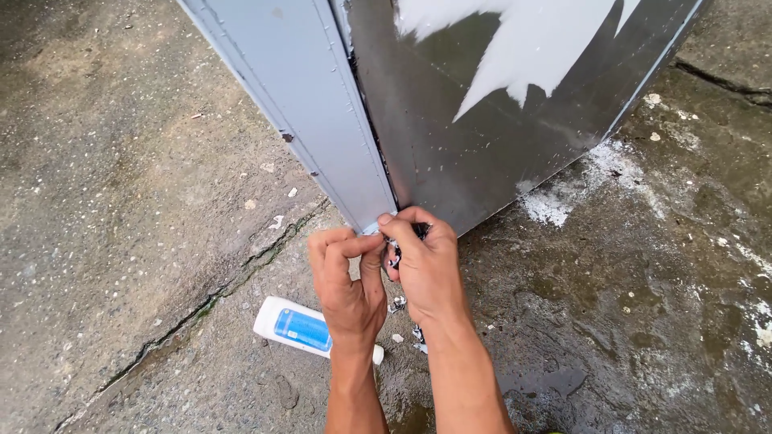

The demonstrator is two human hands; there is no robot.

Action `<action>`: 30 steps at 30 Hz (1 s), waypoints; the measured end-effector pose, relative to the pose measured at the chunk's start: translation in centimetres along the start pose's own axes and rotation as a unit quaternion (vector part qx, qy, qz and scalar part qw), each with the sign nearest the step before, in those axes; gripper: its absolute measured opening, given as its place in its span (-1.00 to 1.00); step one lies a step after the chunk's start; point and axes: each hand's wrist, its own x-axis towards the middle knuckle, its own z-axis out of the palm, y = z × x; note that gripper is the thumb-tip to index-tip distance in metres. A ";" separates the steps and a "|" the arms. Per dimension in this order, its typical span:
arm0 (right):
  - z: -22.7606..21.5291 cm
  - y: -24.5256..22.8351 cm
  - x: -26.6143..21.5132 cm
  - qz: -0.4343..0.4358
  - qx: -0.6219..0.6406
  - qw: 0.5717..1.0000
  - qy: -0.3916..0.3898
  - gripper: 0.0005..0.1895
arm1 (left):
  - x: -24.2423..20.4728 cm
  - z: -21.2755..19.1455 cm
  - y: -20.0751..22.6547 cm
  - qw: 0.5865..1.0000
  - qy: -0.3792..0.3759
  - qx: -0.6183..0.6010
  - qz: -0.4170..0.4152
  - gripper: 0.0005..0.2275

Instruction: Peeling off small pieces of white protective film from the edge of a metal appliance using fingernails.

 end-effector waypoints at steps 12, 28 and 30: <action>1.7 2.8 -0.4 -0.081 0.146 0.985 0.036 -0.86 | 1.8 -1.3 -1.9 0.986 0.007 0.098 0.137 -0.85; 3.0 0.9 0.3 -0.136 0.180 0.973 0.043 -0.85 | 3.6 0.7 -1.7 0.988 0.048 0.067 0.134 -0.94; 3.3 -0.1 0.5 -0.143 0.184 0.971 0.045 -0.87 | 4.5 1.0 -1.1 0.986 0.055 0.071 0.141 -0.94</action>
